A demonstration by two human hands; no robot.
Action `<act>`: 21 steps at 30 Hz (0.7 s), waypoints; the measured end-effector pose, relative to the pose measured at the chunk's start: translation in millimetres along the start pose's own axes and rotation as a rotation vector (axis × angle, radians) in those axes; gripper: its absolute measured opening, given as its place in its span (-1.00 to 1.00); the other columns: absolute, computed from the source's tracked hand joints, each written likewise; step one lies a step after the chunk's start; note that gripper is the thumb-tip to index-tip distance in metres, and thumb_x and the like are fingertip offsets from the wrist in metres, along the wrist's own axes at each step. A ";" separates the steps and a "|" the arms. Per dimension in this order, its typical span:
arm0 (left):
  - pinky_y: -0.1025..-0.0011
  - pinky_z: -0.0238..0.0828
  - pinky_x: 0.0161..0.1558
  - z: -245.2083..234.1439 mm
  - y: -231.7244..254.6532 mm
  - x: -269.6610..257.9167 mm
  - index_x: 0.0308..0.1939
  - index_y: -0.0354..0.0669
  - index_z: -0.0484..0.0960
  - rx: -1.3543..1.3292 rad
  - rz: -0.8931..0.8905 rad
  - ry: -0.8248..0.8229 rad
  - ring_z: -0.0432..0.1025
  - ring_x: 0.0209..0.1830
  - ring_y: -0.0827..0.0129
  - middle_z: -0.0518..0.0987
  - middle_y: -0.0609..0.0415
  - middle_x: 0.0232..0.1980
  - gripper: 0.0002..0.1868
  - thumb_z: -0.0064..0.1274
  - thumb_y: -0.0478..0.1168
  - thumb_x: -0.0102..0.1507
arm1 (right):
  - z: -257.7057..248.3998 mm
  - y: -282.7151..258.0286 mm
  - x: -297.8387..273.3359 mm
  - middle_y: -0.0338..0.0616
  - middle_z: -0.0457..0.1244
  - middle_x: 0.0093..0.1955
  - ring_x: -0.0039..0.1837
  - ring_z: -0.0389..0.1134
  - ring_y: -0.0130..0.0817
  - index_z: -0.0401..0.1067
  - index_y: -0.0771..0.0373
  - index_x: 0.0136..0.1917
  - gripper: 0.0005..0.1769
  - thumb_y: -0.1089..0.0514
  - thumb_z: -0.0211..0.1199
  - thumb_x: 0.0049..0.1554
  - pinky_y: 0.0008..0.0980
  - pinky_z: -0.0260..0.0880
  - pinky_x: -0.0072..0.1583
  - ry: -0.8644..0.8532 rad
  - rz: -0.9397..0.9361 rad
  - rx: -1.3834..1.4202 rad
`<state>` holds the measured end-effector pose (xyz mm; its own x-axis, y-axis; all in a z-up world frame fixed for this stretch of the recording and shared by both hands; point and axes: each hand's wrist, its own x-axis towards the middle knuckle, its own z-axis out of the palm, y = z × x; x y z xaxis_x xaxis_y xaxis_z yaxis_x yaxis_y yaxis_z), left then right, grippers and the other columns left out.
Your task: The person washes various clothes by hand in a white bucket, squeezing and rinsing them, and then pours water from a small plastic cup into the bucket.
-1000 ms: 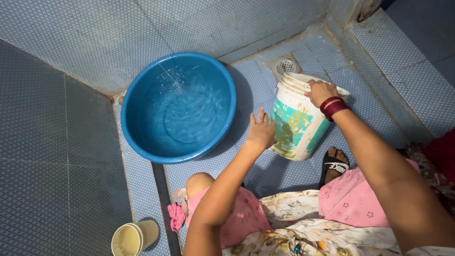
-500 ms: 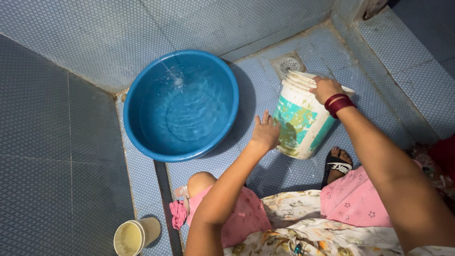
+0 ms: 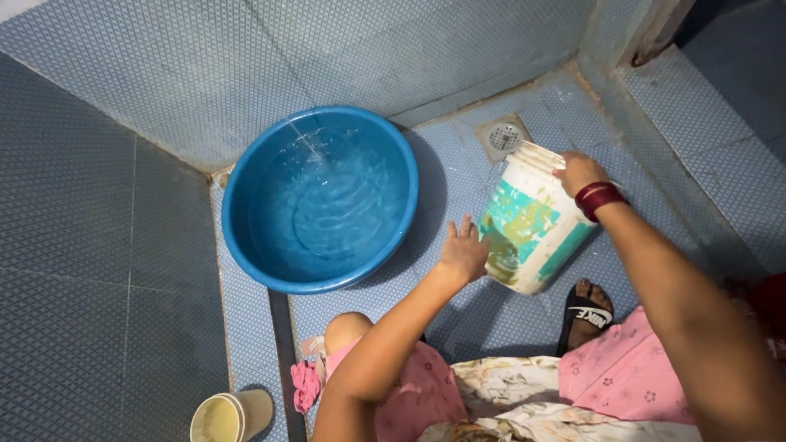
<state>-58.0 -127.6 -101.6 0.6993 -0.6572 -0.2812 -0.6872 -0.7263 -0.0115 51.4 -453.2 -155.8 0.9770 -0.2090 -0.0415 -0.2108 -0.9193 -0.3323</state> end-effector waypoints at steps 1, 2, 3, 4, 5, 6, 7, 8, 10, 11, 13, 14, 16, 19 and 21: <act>-0.32 -0.14 0.46 1.4 1.1 2.3 0.35 -0.15 0.43 -0.011 0.002 -0.003 -0.11 0.63 -0.20 0.25 -0.36 0.49 -0.19 0.26 0.16 0.14 | 0.5 3.2 2.2 0.26 0.35 0.20 0.25 0.37 0.22 0.45 0.25 0.26 -0.55 -0.05 0.30 0.21 0.08 0.37 0.25 -0.009 0.028 -0.014; -0.32 -0.15 0.46 2.9 2.1 5.1 0.34 -0.14 0.44 -0.021 0.004 -0.008 -0.11 0.63 -0.20 0.24 -0.36 0.50 -0.23 0.25 0.15 0.15 | 0.4 6.6 3.2 0.27 0.35 0.20 0.25 0.37 0.23 0.44 0.26 0.26 -0.55 -0.03 0.30 0.22 0.08 0.36 0.25 -0.010 0.033 -0.003; -0.31 -0.15 0.46 4.6 3.3 7.0 0.33 -0.13 0.45 -0.031 0.006 -0.013 -0.12 0.63 -0.19 0.23 -0.35 0.50 -0.26 0.24 0.14 0.16 | -1.0 10.1 4.0 0.29 0.35 0.19 0.24 0.37 0.24 0.44 0.27 0.27 -0.56 -0.02 0.29 0.22 0.09 0.36 0.24 -0.012 0.038 0.009; -0.31 -0.15 0.46 5.7 4.1 8.3 0.33 -0.14 0.44 -0.022 0.010 -0.021 -0.11 0.63 -0.19 0.23 -0.34 0.51 -0.26 0.23 0.13 0.17 | -2.4 12.9 3.4 0.30 0.35 0.19 0.24 0.36 0.26 0.44 0.28 0.27 -0.56 0.00 0.29 0.22 0.10 0.36 0.24 -0.010 0.046 0.021; -0.30 -0.14 0.46 6.0 4.8 9.1 0.34 -0.14 0.44 -0.013 0.013 -0.029 -0.11 0.63 -0.19 0.23 -0.33 0.51 -0.27 0.21 0.12 0.18 | -2.4 13.3 2.0 0.31 0.35 0.18 0.24 0.36 0.26 0.43 0.28 0.28 -0.55 0.00 0.29 0.23 0.10 0.36 0.24 -0.013 0.070 0.032; -0.30 -0.14 0.46 4.4 5.8 11.1 0.34 -0.15 0.44 -0.005 0.017 -0.034 -0.11 0.63 -0.18 0.23 -0.32 0.51 -0.27 0.20 0.11 0.19 | -3.9 13.6 2.1 0.31 0.35 0.18 0.24 0.36 0.26 0.43 0.28 0.29 -0.55 0.00 0.29 0.23 0.10 0.35 0.24 -0.014 0.093 0.042; -0.30 -0.14 0.46 2.4 6.3 11.9 0.35 -0.16 0.43 -0.005 0.020 -0.040 -0.11 0.64 -0.18 0.23 -0.32 0.51 -0.27 0.20 0.12 0.20 | -5.2 13.9 1.7 0.31 0.35 0.18 0.24 0.36 0.27 0.42 0.29 0.30 -0.54 0.00 0.29 0.23 0.10 0.35 0.24 -0.015 0.116 0.052; -0.30 -0.14 0.46 0.3 6.7 12.3 0.36 -0.17 0.43 -0.006 0.022 -0.045 -0.12 0.64 -0.19 0.23 -0.32 0.51 -0.26 0.20 0.12 0.20 | -6.4 14.4 0.9 0.31 0.34 0.18 0.24 0.36 0.26 0.42 0.28 0.31 -0.53 0.01 0.29 0.22 0.10 0.35 0.25 0.001 0.115 0.064; -0.29 -0.14 0.47 -2.9 7.5 12.2 0.36 -0.16 0.43 -0.010 0.023 -0.058 -0.12 0.64 -0.18 0.23 -0.32 0.52 -0.26 0.20 0.11 0.19 | -6.4 16.0 -2.1 0.29 0.34 0.19 0.24 0.36 0.24 0.42 0.27 0.32 -0.52 0.02 0.29 0.20 0.09 0.35 0.25 0.031 0.112 0.088; -0.28 -0.15 0.47 -3.8 7.6 13.2 0.35 -0.15 0.44 -0.014 0.022 -0.066 -0.13 0.65 -0.17 0.23 -0.32 0.52 -0.27 0.21 0.10 0.19 | -7.2 17.7 -2.7 0.30 0.34 0.19 0.25 0.36 0.25 0.42 0.28 0.31 -0.53 0.02 0.29 0.21 0.09 0.35 0.25 0.027 0.109 0.092; -0.27 -0.15 0.48 -1.8 8.9 16.0 0.34 -0.14 0.46 -0.016 0.024 -0.070 -0.12 0.65 -0.16 0.23 -0.32 0.53 -0.29 0.21 0.08 0.19 | -9.1 22.4 -4.8 0.30 0.34 0.19 0.26 0.35 0.25 0.43 0.30 0.29 -0.56 0.03 0.28 0.23 0.09 0.34 0.26 0.017 0.105 0.098; -0.27 -0.14 0.48 1.0 10.0 18.6 0.33 -0.14 0.47 -0.016 0.025 -0.064 -0.11 0.65 -0.16 0.23 -0.32 0.53 -0.31 0.21 0.08 0.20 | -9.5 23.9 -5.7 0.31 0.34 0.19 0.26 0.35 0.25 0.43 0.30 0.29 -0.56 0.03 0.28 0.24 0.10 0.33 0.26 0.018 0.103 0.088; -0.28 -0.13 0.48 7.4 12.1 23.5 0.33 -0.14 0.48 -0.015 0.029 -0.045 -0.09 0.65 -0.16 0.24 -0.32 0.52 -0.33 0.21 0.06 0.21 | -10.6 25.9 -6.9 0.32 0.33 0.19 0.26 0.34 0.27 0.42 0.32 0.29 -0.56 0.01 0.27 0.26 0.10 0.33 0.26 0.023 0.099 0.066; -0.29 -0.12 0.47 12.0 14.7 26.0 0.34 -0.15 0.46 -0.013 0.032 -0.033 -0.07 0.63 -0.16 0.26 -0.30 0.51 -0.30 0.23 0.07 0.20 | -8.7 28.3 -5.2 0.32 0.33 0.19 0.26 0.34 0.28 0.41 0.30 0.31 -0.56 0.01 0.26 0.26 0.10 0.33 0.27 -0.005 0.130 0.061; -0.27 -0.10 0.47 10.9 15.4 23.2 0.37 -0.17 0.44 -0.012 0.034 -0.064 -0.06 0.63 -0.16 0.26 -0.30 0.51 -0.22 0.27 0.10 0.17 | -3.0 35.9 -6.5 0.32 0.32 0.21 0.26 0.34 0.27 0.41 0.31 0.31 -0.55 0.02 0.25 0.25 0.09 0.33 0.27 0.041 0.077 0.063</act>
<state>-54.5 -151.9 -118.7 0.6612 -0.6677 -0.3421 -0.7078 -0.7063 0.0103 37.4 -485.8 -164.6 0.9558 -0.2924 -0.0309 -0.2811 -0.8776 -0.3882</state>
